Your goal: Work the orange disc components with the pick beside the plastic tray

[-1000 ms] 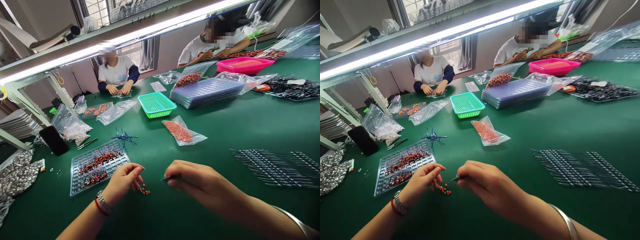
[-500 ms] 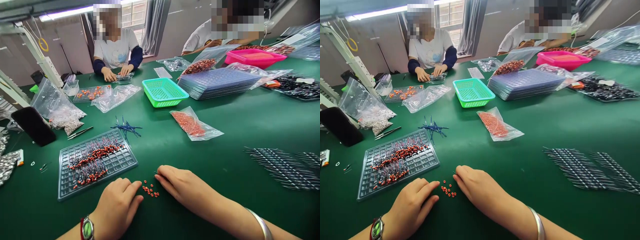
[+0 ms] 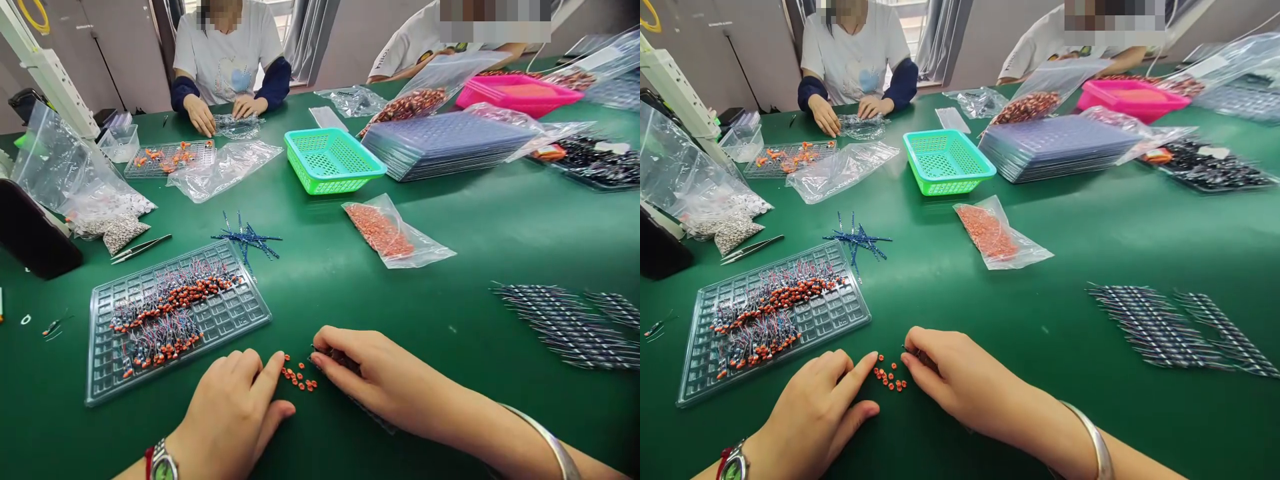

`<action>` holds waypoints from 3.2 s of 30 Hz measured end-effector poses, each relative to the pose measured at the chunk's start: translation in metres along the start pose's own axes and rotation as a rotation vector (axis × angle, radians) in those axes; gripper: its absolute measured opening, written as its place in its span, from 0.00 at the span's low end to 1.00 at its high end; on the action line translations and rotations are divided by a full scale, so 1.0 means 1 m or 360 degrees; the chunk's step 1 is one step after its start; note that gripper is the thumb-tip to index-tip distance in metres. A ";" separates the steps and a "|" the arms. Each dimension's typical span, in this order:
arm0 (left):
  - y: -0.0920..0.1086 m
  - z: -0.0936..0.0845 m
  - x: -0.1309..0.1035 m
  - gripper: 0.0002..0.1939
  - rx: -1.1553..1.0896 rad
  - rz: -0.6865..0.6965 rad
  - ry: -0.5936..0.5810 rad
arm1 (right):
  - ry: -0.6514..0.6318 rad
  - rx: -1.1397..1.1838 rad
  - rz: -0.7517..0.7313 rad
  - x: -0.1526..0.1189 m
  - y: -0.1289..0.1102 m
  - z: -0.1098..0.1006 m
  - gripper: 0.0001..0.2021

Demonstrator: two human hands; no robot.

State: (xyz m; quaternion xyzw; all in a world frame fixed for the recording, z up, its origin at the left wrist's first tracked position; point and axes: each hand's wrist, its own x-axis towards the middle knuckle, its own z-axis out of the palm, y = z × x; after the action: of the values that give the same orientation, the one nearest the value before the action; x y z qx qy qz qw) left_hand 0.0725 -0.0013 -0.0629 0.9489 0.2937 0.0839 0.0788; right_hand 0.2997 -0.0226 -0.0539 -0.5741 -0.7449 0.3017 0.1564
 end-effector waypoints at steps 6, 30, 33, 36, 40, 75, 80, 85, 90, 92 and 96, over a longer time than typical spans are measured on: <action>-0.001 0.001 0.001 0.22 0.0013 0.0006 -0.0021 | -0.0125 0.0133 0.0011 0.002 -0.006 0.002 0.10; -0.002 0.000 0.003 0.26 0.0081 0.0084 -0.0059 | -0.0034 0.0159 -0.0009 0.003 -0.003 0.002 0.10; -0.002 0.001 0.002 0.26 0.0082 0.0088 -0.0060 | -0.0035 0.0170 -0.0012 0.003 -0.002 0.001 0.11; -0.003 0.001 0.002 0.25 0.0100 0.0096 -0.0049 | -0.0027 0.0173 -0.0022 0.004 -0.001 0.000 0.11; -0.004 0.000 0.003 0.25 0.0108 0.0118 -0.0023 | -0.0014 0.0209 -0.0029 0.003 -0.001 -0.001 0.11; -0.001 -0.006 0.004 0.14 -0.0097 0.0063 -0.0098 | -0.0041 0.0346 -0.0046 0.007 -0.002 -0.002 0.11; -0.001 -0.006 0.006 0.19 -0.0086 0.0064 -0.0082 | -0.0053 0.0337 -0.0042 0.006 -0.002 -0.003 0.10; 0.000 -0.007 0.007 0.21 -0.0082 0.0069 -0.0071 | -0.0067 0.0314 -0.0043 0.006 -0.002 -0.002 0.10; 0.000 -0.006 0.005 0.21 -0.0076 0.0068 -0.0056 | -0.0077 0.0308 -0.0058 0.007 -0.001 -0.001 0.11; 0.000 -0.005 0.005 0.21 -0.0083 0.0070 -0.0050 | -0.0084 0.0300 -0.0072 0.007 0.000 -0.001 0.11; 0.000 -0.004 0.005 0.23 -0.0078 0.0086 -0.0047 | -0.0072 0.0297 -0.0097 0.007 0.001 0.000 0.11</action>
State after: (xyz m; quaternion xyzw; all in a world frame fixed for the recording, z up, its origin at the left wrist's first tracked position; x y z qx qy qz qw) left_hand 0.0757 0.0022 -0.0580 0.9554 0.2647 0.0793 0.1040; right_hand 0.2986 -0.0160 -0.0548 -0.5271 -0.7341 0.3778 0.2014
